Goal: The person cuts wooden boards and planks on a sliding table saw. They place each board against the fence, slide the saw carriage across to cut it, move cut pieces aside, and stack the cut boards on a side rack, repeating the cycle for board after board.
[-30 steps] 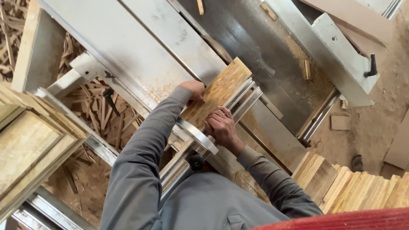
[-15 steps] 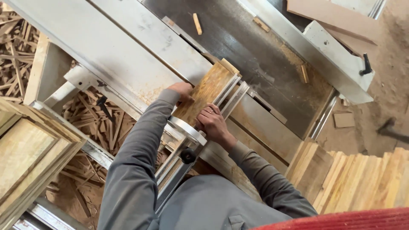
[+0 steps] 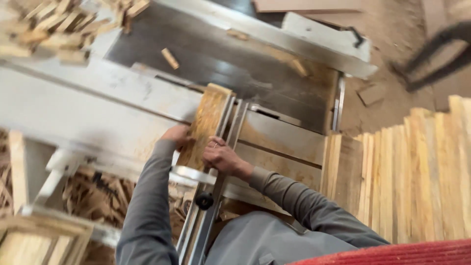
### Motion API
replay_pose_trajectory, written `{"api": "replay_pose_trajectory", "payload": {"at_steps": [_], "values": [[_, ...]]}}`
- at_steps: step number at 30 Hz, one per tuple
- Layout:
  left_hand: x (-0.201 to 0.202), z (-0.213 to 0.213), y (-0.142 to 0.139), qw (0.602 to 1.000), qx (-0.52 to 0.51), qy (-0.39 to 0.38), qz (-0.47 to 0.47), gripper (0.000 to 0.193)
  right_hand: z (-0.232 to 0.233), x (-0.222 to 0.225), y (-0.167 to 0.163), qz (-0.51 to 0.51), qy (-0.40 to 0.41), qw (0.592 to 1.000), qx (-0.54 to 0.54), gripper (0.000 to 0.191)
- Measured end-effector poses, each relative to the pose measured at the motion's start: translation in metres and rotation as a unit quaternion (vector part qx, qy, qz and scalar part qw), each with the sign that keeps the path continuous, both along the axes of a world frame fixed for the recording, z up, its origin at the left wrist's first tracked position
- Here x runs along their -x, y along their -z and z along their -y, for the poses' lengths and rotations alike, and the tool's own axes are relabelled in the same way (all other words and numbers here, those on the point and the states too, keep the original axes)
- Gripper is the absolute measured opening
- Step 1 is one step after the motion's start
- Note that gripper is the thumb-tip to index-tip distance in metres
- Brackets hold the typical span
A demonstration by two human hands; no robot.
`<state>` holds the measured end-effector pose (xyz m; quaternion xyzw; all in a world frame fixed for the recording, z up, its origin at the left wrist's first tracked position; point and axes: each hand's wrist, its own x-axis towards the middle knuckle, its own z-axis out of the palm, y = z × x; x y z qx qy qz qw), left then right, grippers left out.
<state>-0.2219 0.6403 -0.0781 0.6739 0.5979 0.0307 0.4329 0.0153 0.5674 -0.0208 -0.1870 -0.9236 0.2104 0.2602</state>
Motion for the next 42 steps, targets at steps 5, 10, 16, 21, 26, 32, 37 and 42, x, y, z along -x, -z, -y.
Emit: {"api": "replay_pose_trajectory", "payload": {"at_steps": [5, 10, 16, 21, 26, 32, 37, 42], "values": [[-0.026, 0.005, -0.007, 1.000, -0.004, -0.002, 0.004, 0.029, 0.006, -0.028, 0.001, -0.006, 0.034, 0.998, -0.054, 0.017], [-0.060, 0.006, 0.008, 0.994, -0.080, 0.004, -0.078, 0.055, 0.016, -0.063, -0.001, 0.008, 0.037, 0.999, -0.037, 0.015], [-0.120, 0.011, 0.030, 0.989, -0.110, 0.008, -0.094, 0.076, 0.028, -0.113, 0.003, -0.033, 0.057, 0.996, -0.063, 0.023], [-0.169, 0.015, 0.026, 0.995, -0.075, -0.035, -0.050, 0.070, 0.034, -0.155, 0.010, -0.054, 0.066, 0.994, -0.074, 0.023], [-0.203, 0.022, 0.036, 0.984, -0.017, -0.126, 0.123, 0.046, 0.037, -0.190, 0.029, -0.041, 0.068, 0.995, -0.061, 0.019], [-0.224, 0.030, 0.024, 0.885, 0.104, -0.281, 0.356, 0.032, 0.040, -0.216, 0.045, -0.152, 0.137, 0.977, 0.068, 0.015], [-0.232, 0.049, -0.052, 0.867, -0.024, -0.210, 0.451, 0.025, 0.003, -0.236, 0.021, -0.209, 0.264, 0.909, 0.245, 0.080], [-0.248, 0.077, -0.123, 0.809, -0.175, -0.096, 0.553, 0.037, -0.031, -0.243, -0.024, -0.089, 0.198, 0.909, 0.355, 0.061]]}}
